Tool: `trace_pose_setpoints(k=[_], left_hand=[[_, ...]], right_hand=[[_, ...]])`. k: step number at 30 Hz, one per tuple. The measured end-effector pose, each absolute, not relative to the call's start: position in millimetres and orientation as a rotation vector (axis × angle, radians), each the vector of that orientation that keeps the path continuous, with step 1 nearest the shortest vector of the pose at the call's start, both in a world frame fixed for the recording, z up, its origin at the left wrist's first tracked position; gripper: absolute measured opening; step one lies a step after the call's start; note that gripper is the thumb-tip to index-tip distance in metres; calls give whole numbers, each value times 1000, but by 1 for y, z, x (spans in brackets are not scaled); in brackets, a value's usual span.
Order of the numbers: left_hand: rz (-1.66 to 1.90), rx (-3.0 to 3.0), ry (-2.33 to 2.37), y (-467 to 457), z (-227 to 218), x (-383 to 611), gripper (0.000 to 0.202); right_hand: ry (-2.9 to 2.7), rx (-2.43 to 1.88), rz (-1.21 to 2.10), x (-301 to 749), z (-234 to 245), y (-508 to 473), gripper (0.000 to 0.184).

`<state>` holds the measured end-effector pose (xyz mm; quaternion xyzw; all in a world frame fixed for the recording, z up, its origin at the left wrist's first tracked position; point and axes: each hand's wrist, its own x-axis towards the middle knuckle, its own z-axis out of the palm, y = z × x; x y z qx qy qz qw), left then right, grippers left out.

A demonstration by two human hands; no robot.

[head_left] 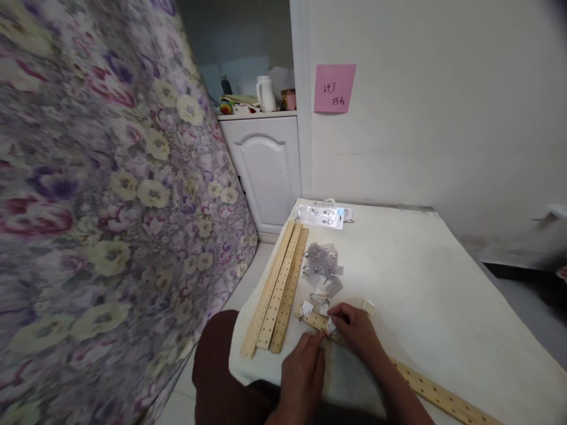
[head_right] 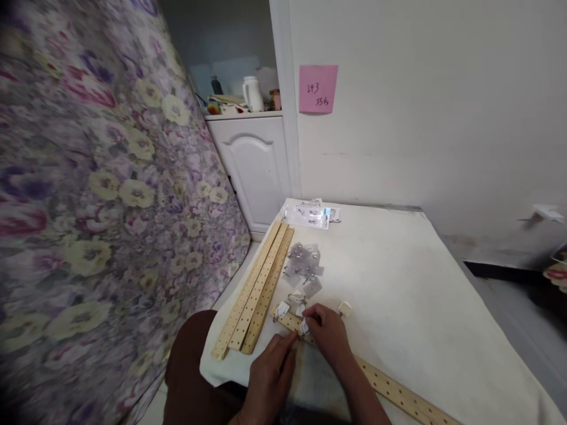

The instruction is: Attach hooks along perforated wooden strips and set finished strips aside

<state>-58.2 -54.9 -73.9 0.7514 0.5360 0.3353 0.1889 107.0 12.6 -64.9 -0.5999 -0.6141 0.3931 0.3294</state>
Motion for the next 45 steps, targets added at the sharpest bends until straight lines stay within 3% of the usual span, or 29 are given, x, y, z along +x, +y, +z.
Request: trace_pose_setpoints(k=[45], left_hand=[[923,2126,1477,-54,-72,-60,33]], right_hand=[[-1609,-1578,1033,107,-63,11,21]])
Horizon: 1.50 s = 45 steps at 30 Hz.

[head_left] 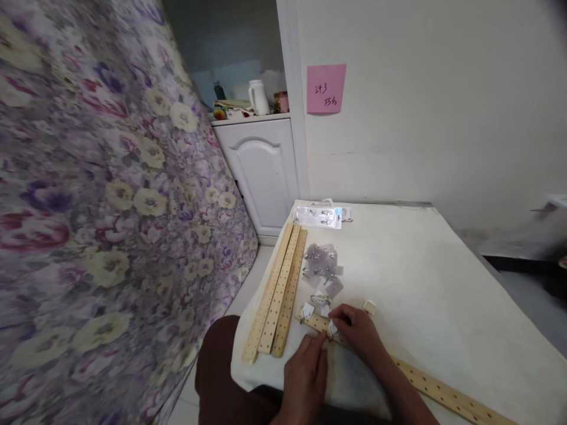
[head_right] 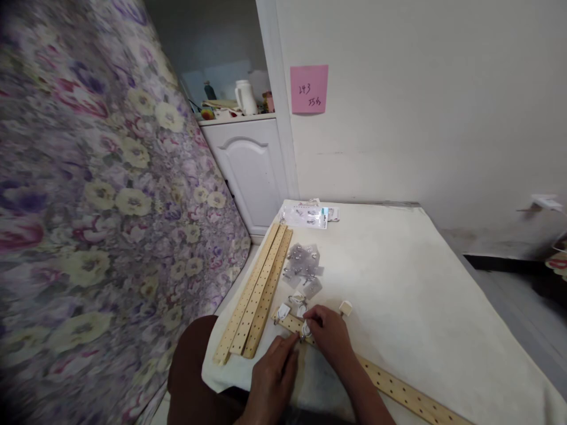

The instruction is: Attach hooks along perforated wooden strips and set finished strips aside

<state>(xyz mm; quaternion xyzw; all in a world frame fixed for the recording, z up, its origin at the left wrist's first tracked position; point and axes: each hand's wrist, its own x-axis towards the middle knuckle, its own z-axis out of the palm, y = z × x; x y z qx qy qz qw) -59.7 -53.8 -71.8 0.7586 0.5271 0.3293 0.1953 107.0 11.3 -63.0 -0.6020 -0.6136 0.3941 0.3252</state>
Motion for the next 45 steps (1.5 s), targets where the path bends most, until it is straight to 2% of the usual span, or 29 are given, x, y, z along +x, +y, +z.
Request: trace_pose_setpoints(k=[15,21,30,45], left_hand=[[624,2275,1499,-41,-62,-60,53],[597,2280,1537,-38,-59,-59,49],[747,2263,1504,-38,-62,-60,47],[688,2225,1507,-37,-61,-59,47]], right_hand=[[-1611,-1590,1019,106,-63,11,21],[-1615,-1571,1024,106,-66,11,21],[-1676,-1443,1122,115,-60,11,21],[-1598,-1390,1279,117,-64,17,22]])
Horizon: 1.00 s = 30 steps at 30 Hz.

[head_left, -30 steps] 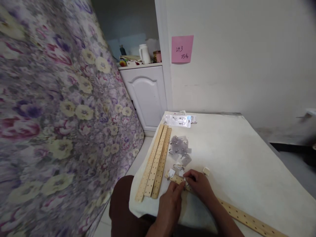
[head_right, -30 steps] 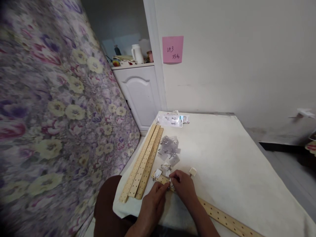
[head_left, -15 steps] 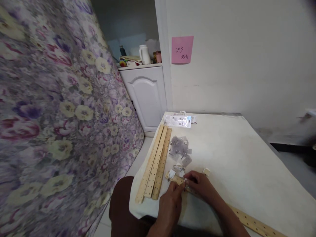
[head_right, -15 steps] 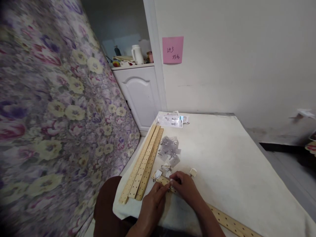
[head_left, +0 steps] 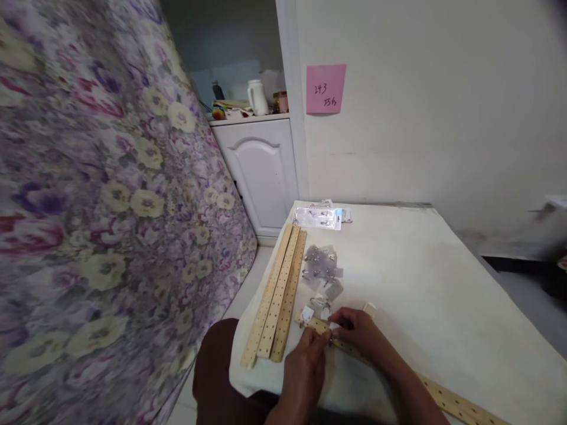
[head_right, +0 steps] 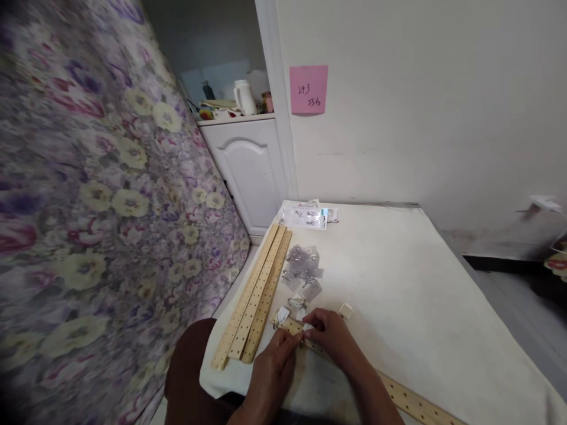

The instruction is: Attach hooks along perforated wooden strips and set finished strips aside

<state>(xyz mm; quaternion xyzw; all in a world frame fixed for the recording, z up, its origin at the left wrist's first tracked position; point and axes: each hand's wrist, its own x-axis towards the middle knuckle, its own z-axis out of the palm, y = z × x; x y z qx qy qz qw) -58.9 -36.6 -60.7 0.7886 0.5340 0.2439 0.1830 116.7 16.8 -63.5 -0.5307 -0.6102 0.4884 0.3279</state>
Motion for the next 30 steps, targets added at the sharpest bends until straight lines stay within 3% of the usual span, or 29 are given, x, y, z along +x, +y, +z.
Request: trace_pose_setpoints(k=[17,30], left_hand=[[826,2210,1485,-39,-68,-61,45],[1118,2088,1387,-36,-74,-66,26]], right_hand=[[-1592,-1264,1268,119,-62,11,30],[-1473,-1615,727,195,-60,0,23]])
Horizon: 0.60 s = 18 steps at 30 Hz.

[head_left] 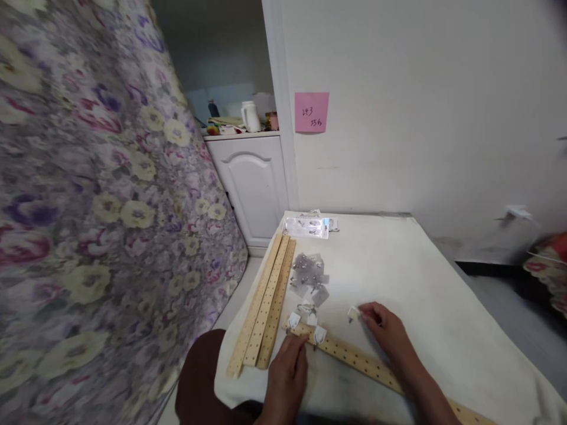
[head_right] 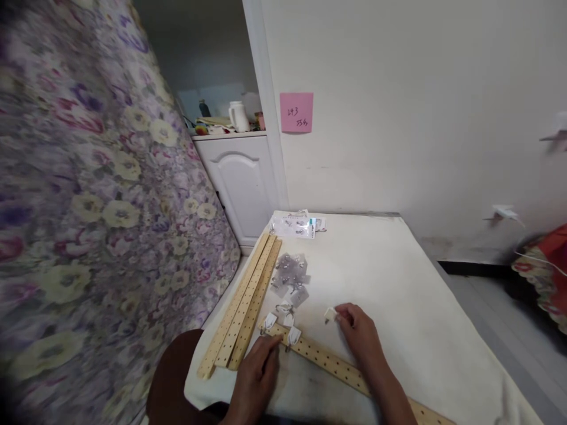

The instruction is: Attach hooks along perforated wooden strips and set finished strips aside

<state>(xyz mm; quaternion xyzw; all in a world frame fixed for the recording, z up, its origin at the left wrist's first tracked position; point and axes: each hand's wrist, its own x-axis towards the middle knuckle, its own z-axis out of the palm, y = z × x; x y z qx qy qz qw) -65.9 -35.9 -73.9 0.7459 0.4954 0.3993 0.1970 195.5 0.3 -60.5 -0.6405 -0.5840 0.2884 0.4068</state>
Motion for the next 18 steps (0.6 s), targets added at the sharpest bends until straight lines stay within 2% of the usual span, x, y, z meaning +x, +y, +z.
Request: trace_pose_setpoints(k=[3,7,9,14,18], left_hand=[[1130,2079,1383,-35,-74,-66,24],[1149,2095,1363,-34,-73,-66,23],[1143,2103,1364,-34,-72,-65,23],[1138,2090,1380,-34,-69,-64,21],[1128,2073,1378,-36,-70,-64,22]], right_hand=[[-1496,-1644,695,201,-70,2,25],[-1588,-1678,636,191,-72,7,39],[-1656,-1734,606,185,-70,10,41],[-1619,-1786,567,180,-67,10,27],[-1552,-1789,599,182,-64,5,7]])
